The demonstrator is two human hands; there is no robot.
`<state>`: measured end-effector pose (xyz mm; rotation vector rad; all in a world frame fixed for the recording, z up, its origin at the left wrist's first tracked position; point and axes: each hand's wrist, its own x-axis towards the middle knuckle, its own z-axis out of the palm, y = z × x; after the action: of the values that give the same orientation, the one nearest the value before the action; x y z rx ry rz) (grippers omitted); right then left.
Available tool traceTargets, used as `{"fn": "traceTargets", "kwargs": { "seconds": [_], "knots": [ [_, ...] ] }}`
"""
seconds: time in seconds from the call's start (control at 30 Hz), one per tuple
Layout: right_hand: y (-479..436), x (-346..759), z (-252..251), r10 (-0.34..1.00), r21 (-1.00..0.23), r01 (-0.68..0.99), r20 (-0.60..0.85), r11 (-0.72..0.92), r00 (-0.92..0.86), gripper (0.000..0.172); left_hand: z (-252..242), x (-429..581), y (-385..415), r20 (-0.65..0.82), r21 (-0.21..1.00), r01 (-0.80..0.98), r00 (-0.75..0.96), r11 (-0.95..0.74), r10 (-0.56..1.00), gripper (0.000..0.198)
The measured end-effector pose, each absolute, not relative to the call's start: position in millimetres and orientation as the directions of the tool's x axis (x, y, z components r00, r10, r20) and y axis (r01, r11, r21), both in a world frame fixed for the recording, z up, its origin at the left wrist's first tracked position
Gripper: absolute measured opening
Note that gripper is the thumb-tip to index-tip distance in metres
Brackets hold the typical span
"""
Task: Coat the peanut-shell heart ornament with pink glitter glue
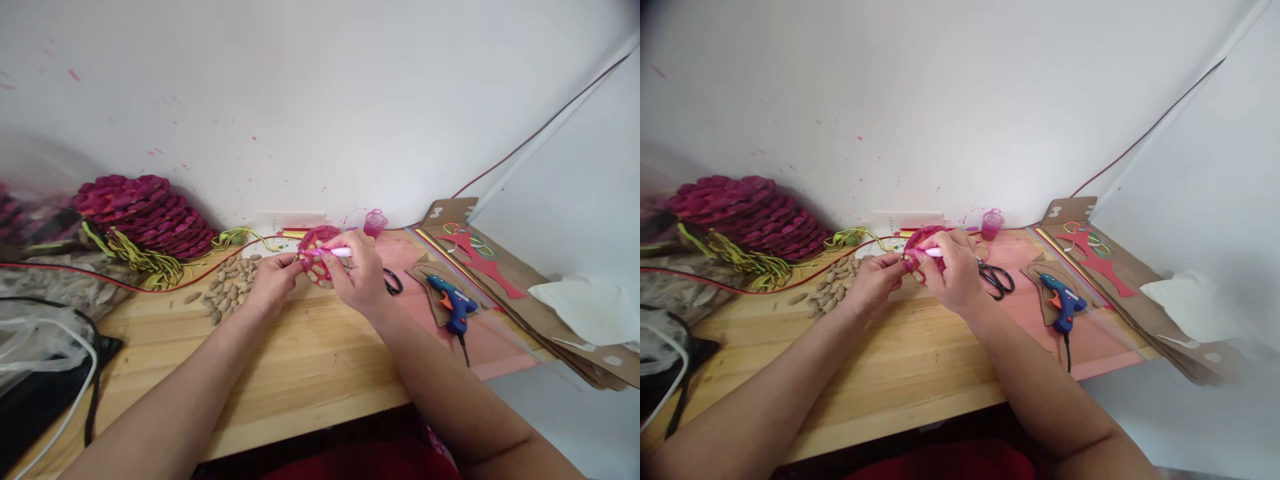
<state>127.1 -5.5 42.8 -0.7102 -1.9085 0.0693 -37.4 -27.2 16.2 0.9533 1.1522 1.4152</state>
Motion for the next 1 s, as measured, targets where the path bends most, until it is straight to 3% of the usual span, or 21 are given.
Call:
{"fn": "traceTargets", "kwargs": {
  "seconds": [0.27,0.53,0.83,1.0],
  "knots": [
    [-6.3,126.1,42.7,0.456,-0.239,0.501,0.809,0.832,-0.37,0.006,11.7,-37.7,-26.7,0.068,0.995,-0.055,-0.212,-0.081,0.975,0.022],
    [-3.6,126.0,39.1,0.45,-0.246,0.48,0.811,0.842,-0.374,0.006,15.3,-40.1,-28.1,0.145,0.988,0.091,-0.218,-0.128,0.965,0.015],
    [-3.6,127.1,41.7,0.474,-0.297,0.457,0.812,0.838,-0.342,0.007,17.5,-41.2,-29.8,0.126,0.99,0.089,-0.227,-0.109,0.966,0.019],
    [-3.8,128.2,42.7,0.478,-0.289,0.475,0.808,0.831,-0.344,0.005,16.2,-39.6,-29.6,0.082,0.996,0.002,-0.212,-0.084,0.974,0.024]
  ]
}}
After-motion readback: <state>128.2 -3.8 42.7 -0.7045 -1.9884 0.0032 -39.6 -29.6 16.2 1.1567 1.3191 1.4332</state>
